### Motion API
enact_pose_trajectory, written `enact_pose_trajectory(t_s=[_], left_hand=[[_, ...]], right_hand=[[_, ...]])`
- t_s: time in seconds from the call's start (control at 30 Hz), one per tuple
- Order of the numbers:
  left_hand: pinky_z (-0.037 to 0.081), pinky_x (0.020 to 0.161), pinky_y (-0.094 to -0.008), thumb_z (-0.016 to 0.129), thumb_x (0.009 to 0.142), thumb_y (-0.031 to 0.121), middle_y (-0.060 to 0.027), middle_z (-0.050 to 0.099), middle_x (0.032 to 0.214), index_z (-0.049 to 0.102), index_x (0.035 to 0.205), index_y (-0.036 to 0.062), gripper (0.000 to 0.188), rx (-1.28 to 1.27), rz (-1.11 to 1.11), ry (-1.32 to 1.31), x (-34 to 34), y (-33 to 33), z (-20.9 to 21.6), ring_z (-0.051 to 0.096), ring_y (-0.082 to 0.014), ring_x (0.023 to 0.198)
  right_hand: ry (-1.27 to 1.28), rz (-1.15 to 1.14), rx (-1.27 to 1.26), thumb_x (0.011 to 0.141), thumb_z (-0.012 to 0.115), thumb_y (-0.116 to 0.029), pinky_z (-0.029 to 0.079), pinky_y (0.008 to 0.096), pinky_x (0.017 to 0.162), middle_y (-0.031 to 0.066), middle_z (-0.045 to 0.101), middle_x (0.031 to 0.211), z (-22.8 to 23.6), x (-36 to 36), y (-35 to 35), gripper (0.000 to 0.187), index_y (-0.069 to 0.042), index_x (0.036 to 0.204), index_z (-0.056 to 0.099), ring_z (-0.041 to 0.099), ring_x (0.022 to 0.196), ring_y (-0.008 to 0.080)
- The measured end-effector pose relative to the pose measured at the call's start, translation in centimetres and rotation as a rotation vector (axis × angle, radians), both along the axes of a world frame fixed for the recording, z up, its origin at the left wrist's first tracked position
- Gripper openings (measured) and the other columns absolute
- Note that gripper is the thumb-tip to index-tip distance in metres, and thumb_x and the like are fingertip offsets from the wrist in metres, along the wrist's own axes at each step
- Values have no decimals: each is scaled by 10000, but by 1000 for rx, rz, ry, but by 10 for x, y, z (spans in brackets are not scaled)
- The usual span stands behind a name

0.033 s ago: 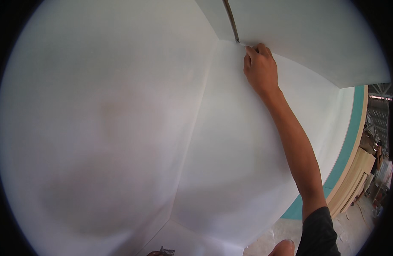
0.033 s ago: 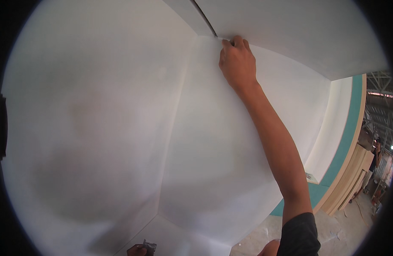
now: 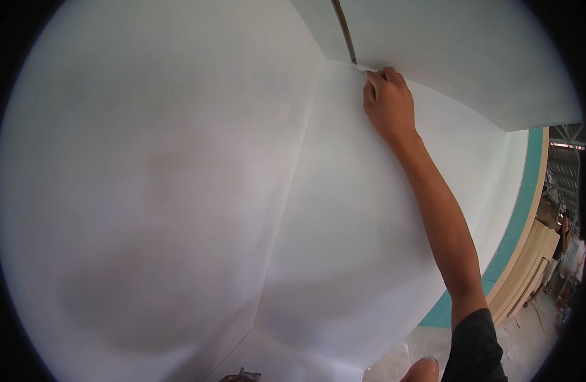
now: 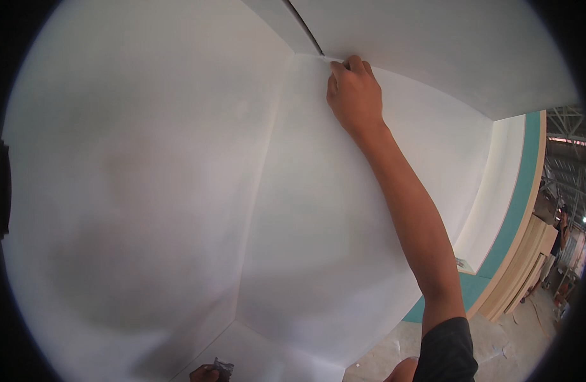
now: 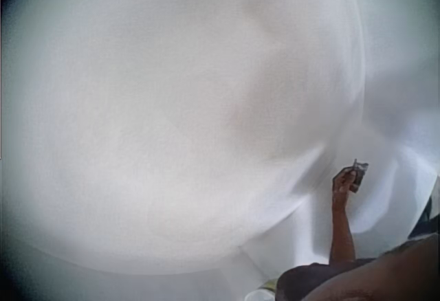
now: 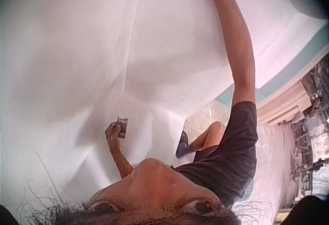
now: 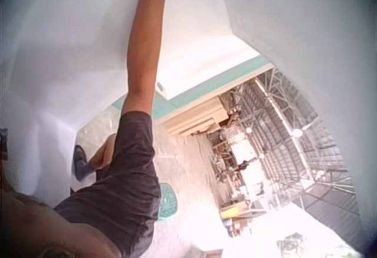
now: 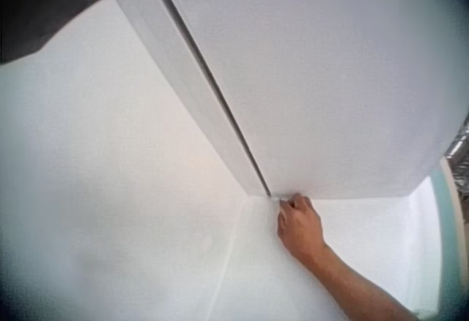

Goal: The person applies putty to the seams and joints of white wooden furniture using a small metal scraper.

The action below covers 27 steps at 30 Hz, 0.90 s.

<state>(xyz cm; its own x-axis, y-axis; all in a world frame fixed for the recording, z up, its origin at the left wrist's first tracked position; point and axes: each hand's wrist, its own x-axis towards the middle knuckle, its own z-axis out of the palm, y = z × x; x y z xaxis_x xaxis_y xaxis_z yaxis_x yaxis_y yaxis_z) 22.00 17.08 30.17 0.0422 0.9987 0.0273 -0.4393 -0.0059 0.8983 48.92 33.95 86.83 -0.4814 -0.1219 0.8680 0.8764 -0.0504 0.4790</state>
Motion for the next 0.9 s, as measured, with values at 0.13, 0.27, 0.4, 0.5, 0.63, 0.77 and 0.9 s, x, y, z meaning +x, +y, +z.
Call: enact_pose_trajectory(t_s=[0.13,0.27,0.4,0.5,0.63,0.77,0.9], left_hand=[[436,510,-254,655,931,231,-7,653,751,705,1006,18,231,-35,23,27,1,1,-6,543,-88,562],[435,506,-248,658,929,241,-3,650,748,704,1008,11,248,-28,-1,16,1,0,-2,544,-91,554],[423,495,-249,659,926,239,3,638,732,704,997,7,247,3,-7,10,2,0,1,532,-89,538],[415,489,-252,658,923,234,7,628,721,703,989,6,241,18,3,8,1,1,3,526,-86,533],[425,494,-253,658,920,233,2,633,726,702,989,1,246,15,-3,-11,-2,-1,10,531,-89,540],[447,505,-255,660,918,231,-17,653,752,702,1001,-5,254,-5,2,-9,-3,0,-2,549,-100,556],[462,510,-259,662,918,211,-31,669,779,704,1021,-7,245,-23,7,-7,-8,-3,-5,565,-109,573]], right_hand=[[72,69,-114,852,658,-59,545,380,635,72,629,867,-29,-15,-30,160,-46,982,750,643,818,236],[38,87,-85,854,660,-57,541,371,606,59,632,859,-28,-18,-38,152,-54,975,752,643,794,225],[-48,8,25,859,660,-51,549,382,606,71,621,879,-2,-2,-21,165,-57,1003,739,650,807,232],[-29,-33,19,858,657,-47,557,390,613,81,612,905,3,3,-12,177,-57,1020,729,657,829,238],[-53,-61,58,839,654,-37,567,392,608,94,605,922,6,0,-5,175,-44,1001,720,665,846,249],[-38,-153,71,811,651,-21,575,387,576,112,593,918,6,-6,-4,143,-22,940,711,671,859,262],[27,-231,7,828,645,-28,575,397,586,112,587,916,2,-13,-8,122,-27,930,711,668,853,269]])
